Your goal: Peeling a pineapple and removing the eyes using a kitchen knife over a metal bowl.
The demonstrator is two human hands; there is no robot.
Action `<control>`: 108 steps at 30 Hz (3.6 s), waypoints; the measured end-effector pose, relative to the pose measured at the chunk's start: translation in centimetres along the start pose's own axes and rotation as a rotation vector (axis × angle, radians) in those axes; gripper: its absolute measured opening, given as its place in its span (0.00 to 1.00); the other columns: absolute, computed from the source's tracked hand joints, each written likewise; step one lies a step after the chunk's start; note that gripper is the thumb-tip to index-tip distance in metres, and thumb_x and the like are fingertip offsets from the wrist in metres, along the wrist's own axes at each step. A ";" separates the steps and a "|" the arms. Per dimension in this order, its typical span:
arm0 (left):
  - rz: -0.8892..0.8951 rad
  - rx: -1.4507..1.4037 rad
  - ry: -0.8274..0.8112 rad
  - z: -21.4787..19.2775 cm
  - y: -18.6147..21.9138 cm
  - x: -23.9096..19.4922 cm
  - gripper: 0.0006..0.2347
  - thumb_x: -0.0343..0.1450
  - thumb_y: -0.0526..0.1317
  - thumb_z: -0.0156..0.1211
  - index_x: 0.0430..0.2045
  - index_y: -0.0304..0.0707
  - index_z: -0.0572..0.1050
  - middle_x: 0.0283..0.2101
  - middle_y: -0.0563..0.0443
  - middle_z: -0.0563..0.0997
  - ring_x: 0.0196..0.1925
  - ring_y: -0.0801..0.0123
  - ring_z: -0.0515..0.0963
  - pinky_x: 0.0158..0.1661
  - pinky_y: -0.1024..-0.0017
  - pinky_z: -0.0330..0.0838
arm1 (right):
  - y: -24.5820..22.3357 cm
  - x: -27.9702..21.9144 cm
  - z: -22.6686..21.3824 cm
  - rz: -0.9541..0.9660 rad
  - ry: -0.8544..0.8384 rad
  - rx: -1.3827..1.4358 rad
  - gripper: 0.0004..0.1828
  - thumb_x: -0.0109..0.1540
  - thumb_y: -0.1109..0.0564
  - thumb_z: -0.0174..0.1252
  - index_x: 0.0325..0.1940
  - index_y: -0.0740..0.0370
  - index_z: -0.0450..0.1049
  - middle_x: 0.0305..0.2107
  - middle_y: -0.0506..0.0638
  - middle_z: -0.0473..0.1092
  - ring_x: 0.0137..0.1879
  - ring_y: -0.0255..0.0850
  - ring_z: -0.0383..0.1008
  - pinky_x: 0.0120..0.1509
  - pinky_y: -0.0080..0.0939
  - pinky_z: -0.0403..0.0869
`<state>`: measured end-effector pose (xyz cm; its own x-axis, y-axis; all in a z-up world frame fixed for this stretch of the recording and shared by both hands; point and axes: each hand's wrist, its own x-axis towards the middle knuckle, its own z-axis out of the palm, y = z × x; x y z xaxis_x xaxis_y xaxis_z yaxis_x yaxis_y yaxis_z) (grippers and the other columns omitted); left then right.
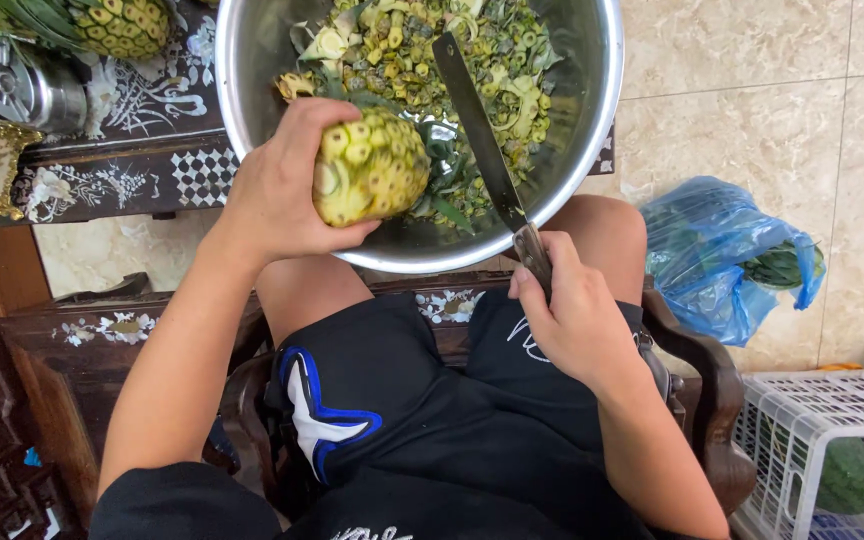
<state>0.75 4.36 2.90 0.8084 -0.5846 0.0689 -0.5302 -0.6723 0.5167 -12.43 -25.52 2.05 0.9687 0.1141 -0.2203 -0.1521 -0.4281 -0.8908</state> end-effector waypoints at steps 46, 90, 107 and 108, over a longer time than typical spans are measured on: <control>-0.176 0.152 0.332 4.1 0.1 -2.1 0.42 0.60 0.58 0.78 0.58 0.26 0.61 0.52 0.34 0.72 0.57 0.42 0.73 0.71 0.39 0.40 | -3.1 8.6 4.1 -0.141 -0.171 -0.769 0.14 0.67 0.55 0.51 0.43 0.72 0.63 0.23 0.70 0.73 0.31 0.65 0.78 0.35 0.58 0.77; -0.364 -0.013 0.337 3.5 -1.7 1.4 0.44 0.65 0.55 0.84 0.67 0.39 0.57 0.59 0.30 0.70 0.60 0.36 0.76 0.59 0.53 0.72 | 0.1 -2.5 0.1 0.057 -0.038 -0.076 0.12 0.68 0.54 0.52 0.51 0.64 0.65 0.29 0.64 0.74 0.40 0.64 0.77 0.43 0.56 0.71; 0.130 0.051 0.002 0.0 -0.9 3.0 0.52 0.49 0.42 0.84 0.70 0.50 0.57 0.68 0.41 0.68 0.62 0.41 0.76 0.58 0.56 0.75 | 0.3 -0.9 -0.1 0.037 -0.024 -0.036 0.13 0.68 0.55 0.51 0.53 0.65 0.66 0.34 0.62 0.76 0.43 0.59 0.79 0.47 0.52 0.73; 0.161 0.015 0.004 0.1 -1.1 3.1 0.50 0.51 0.45 0.85 0.69 0.52 0.58 0.64 0.46 0.72 0.62 0.45 0.78 0.58 0.57 0.76 | 0.1 -0.7 0.0 0.062 -0.032 -0.041 0.13 0.67 0.55 0.51 0.53 0.64 0.66 0.33 0.61 0.76 0.42 0.58 0.79 0.46 0.52 0.73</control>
<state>3.81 3.28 2.44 0.7137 -0.6836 0.1529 -0.6565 -0.5767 0.4862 -13.12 -25.65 2.14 0.9509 0.1143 -0.2875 -0.2027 -0.4718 -0.8581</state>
